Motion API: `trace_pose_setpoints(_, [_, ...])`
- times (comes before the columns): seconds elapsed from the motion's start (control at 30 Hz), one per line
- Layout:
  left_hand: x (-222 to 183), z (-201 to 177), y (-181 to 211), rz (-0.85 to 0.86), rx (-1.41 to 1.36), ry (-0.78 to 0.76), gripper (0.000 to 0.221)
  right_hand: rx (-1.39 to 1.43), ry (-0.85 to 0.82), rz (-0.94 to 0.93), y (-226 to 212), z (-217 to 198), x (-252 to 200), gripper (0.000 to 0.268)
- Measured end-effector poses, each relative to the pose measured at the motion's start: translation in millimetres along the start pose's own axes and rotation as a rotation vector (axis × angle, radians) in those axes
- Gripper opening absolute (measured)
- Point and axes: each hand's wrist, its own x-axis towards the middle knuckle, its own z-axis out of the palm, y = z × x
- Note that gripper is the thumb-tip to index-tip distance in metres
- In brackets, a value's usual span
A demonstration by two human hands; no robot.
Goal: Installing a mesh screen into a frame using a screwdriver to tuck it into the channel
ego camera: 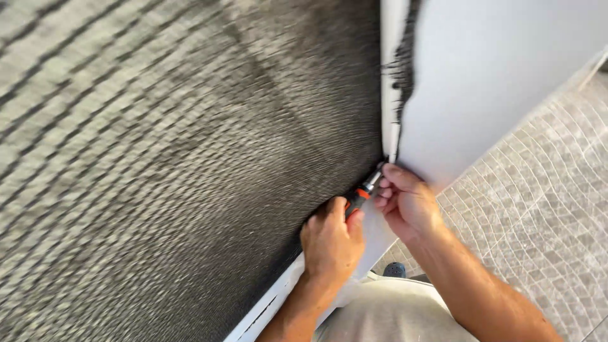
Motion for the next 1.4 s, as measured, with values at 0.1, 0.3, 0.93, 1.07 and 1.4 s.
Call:
trace_pose_setpoints(0.1, [2.7, -2.7, 6.4, -0.069, 0.038, -0.086, 0.026, 0.015, 0.039, 0.025, -5.7, 7.3, -4.1, 0.005])
trace_pose_setpoints(0.3, [2.6, -3.8, 14.8, -0.061, 0.143, -0.092, 0.028, 0.083, 0.041, 0.040, -6.1, 6.5, -3.2, 0.004])
trace_pose_setpoints(0.93, [-0.7, 7.5, 20.8, -0.039, 0.342, -0.013, 0.039, -0.142, 0.000, -0.203, -15.9, -14.7, -39.1, 0.036])
trace_pose_setpoints(1.07, [-0.3, 4.4, 22.6, -0.057, 0.333, -0.015, 0.038, -0.545, -0.071, -0.406, -21.0, -24.3, -62.1, 0.062])
trace_pose_setpoints(1.4, [5.4, -3.0, 23.1, -0.065, 0.260, -0.093, 0.031, -1.208, -0.278, -0.585, -17.6, -20.2, -58.0, 0.089])
